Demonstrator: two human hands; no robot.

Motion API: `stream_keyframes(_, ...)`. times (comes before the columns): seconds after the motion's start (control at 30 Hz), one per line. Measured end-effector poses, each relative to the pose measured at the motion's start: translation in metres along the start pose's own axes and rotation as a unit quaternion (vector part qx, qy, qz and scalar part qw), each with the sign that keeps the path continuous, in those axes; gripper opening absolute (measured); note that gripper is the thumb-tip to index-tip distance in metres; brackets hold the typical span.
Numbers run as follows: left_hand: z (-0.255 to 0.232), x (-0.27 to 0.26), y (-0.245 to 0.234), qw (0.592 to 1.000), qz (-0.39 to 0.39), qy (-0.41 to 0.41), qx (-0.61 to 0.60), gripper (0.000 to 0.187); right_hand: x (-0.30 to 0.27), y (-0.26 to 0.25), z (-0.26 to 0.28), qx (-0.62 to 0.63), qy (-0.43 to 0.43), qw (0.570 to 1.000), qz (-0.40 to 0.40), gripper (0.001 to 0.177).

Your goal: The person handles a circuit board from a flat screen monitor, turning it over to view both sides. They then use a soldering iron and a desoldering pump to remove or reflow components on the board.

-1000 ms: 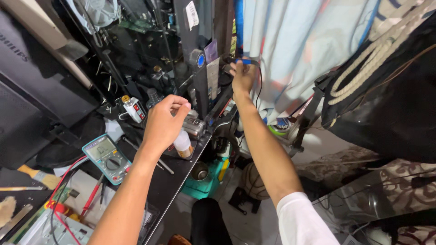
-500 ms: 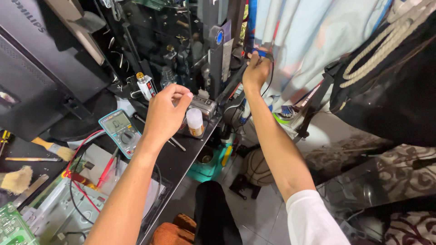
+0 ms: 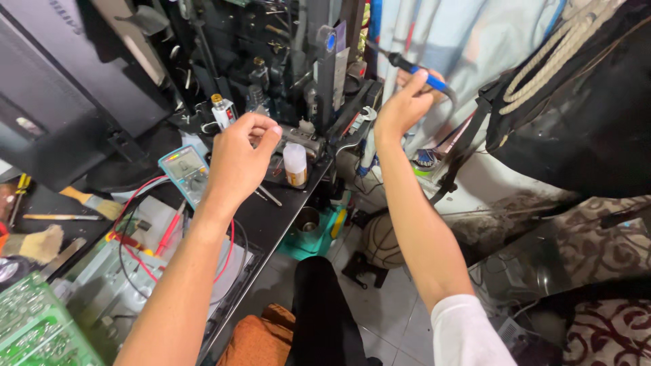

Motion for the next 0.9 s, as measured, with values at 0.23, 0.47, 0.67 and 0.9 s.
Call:
stream_keyframes(0.23, -0.006, -0.033, -0.075, 0.994, -0.108, 0.028, 0.019, 0.017, -0.096, 0.047, 0.132, 0.248, -0.054, 0.965, 0.059, 0.024)
stream_keyframes(0.47, 0.016, -0.120, -0.218, 0.969, -0.205, -0.021, 0.137, 0.018, -0.236, 0.096, 0.199, 0.360, 0.115, 0.906, 0.191, 0.031)
stream_keyframes(0.67, 0.056, -0.239, -0.324, 0.949, -0.248, -0.093, 0.170, 0.015, -0.334, 0.102, 0.220, 0.351, 0.246, 0.852, 0.302, 0.035)
stream_keyframes(0.9, 0.123, -0.348, -0.367, 0.921, -0.279, -0.070, 0.262, 0.013, -0.429, 0.091, 0.217, 0.336, 0.375, 0.757, 0.417, 0.058)
Point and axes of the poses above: each hand's wrist, its own x-axis towards the middle knuckle, its own y-axis out of the palm, z = x × y, the point moved 2 cm from there along x, towards the middle knuckle
